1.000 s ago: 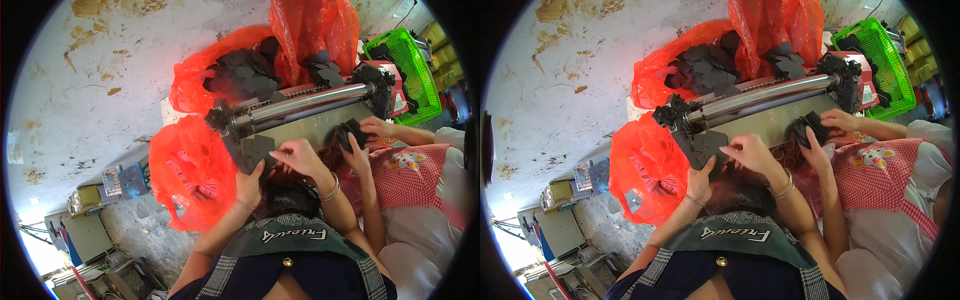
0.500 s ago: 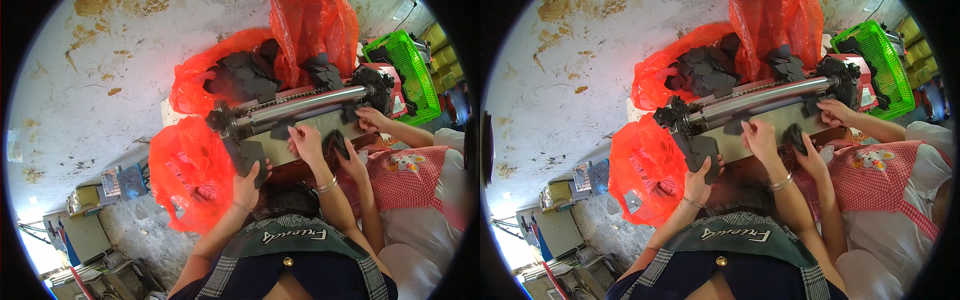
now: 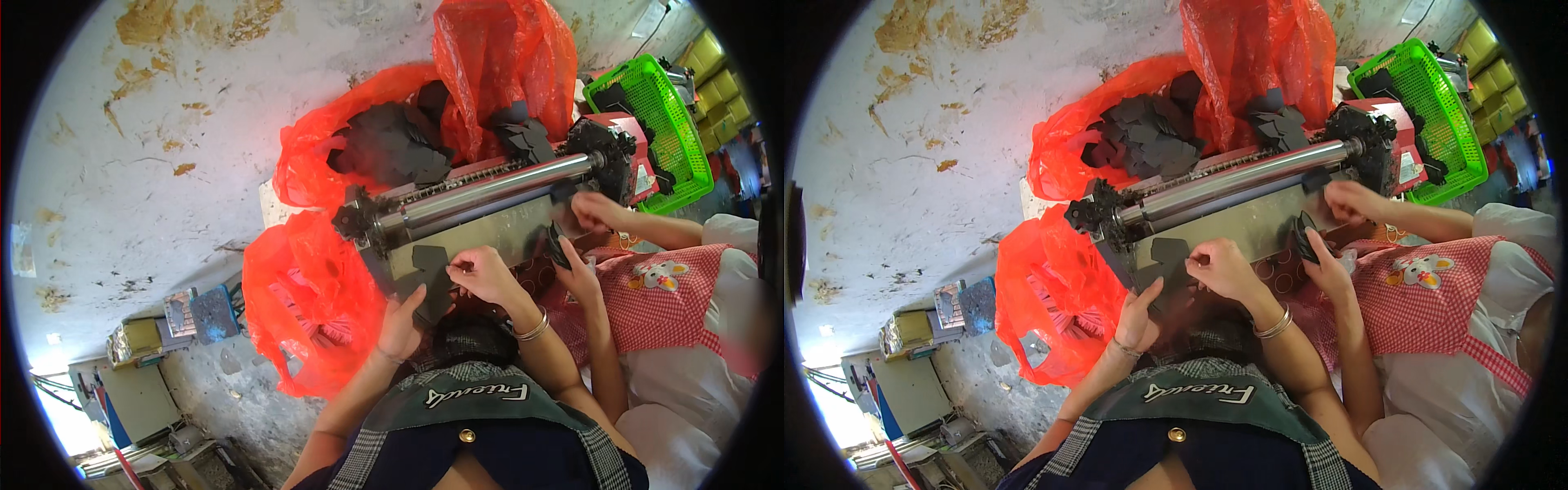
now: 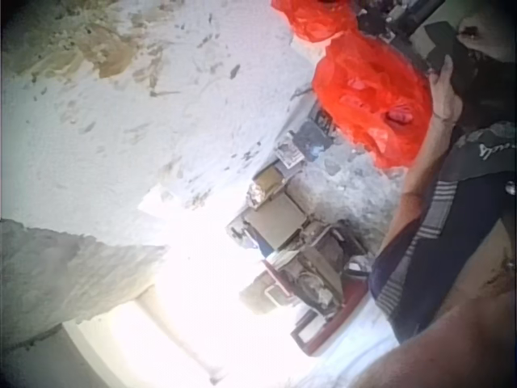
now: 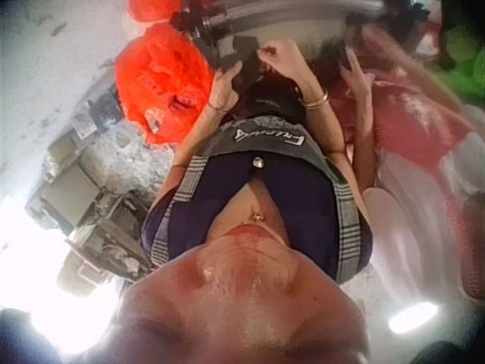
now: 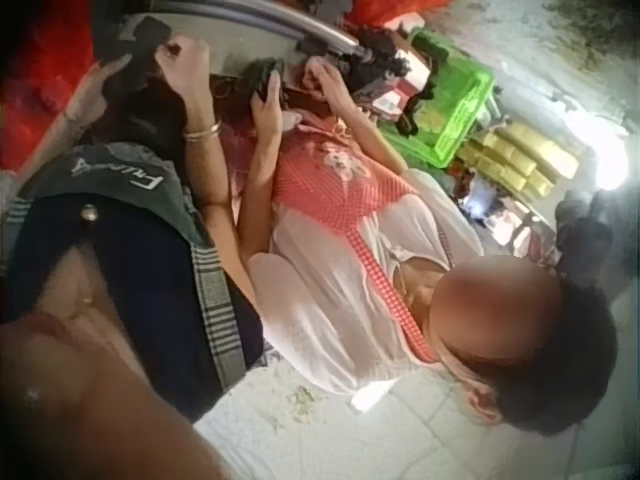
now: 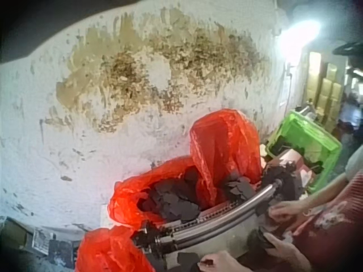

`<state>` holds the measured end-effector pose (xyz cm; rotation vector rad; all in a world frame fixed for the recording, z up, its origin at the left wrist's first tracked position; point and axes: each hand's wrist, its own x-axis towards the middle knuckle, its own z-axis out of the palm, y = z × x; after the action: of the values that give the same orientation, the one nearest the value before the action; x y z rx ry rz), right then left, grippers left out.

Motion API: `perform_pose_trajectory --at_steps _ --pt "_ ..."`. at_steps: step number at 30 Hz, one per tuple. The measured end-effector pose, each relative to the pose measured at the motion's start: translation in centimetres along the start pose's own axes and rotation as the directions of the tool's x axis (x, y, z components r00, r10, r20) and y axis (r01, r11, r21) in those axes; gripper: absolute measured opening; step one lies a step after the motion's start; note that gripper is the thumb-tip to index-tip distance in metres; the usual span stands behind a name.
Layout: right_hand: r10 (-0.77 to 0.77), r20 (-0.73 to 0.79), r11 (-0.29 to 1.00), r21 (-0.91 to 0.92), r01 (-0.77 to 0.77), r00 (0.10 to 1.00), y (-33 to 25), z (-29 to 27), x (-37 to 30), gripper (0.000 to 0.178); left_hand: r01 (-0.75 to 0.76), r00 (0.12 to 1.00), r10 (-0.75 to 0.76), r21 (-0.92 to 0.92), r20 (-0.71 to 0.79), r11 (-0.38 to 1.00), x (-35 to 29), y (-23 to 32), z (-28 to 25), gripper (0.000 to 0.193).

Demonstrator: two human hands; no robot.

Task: Feeding shoe upper components through a roller machine to apply adhesive or a coating.

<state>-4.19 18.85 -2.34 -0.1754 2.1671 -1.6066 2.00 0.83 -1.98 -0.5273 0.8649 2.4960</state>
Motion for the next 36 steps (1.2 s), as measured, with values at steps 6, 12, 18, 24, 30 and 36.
perform_pose_trajectory --at_steps 6,12,18,24,30,36 --pt "0.041 -0.202 0.991 0.136 -0.014 0.979 1.1 -1.3 0.9 0.019 -0.042 0.997 0.046 0.069 -0.065 0.997 0.6 -0.7 -1.3 0.03" --pt "0.177 -0.019 0.937 0.31 -0.163 0.984 -0.4 -0.7 -0.9 0.018 -0.044 0.993 0.056 0.112 -0.102 0.993 0.5 0.1 0.3 0.028" --pt "0.094 -0.256 0.984 0.17 -0.051 0.962 0.7 -1.4 0.3 0.019 -0.085 0.984 0.116 0.215 -0.136 0.973 0.5 -0.2 -0.5 0.026" --pt "0.118 -0.012 0.981 0.154 -0.114 0.993 -1.0 -0.4 0.2 0.032 -0.251 0.937 0.304 0.273 -0.171 0.929 0.7 -0.9 -0.6 0.022" --pt "0.013 -0.296 1.0 0.023 -0.007 0.955 -0.3 -1.0 1.6 0.033 -0.186 0.945 0.256 0.304 -0.206 0.934 1.6 -1.3 -1.0 0.021" --pt "0.092 0.139 0.985 0.131 -0.11 0.986 -1.6 -0.4 -0.8 0.029 -0.167 0.905 0.247 0.245 -0.345 0.955 1.7 -1.0 -0.3 0.024"
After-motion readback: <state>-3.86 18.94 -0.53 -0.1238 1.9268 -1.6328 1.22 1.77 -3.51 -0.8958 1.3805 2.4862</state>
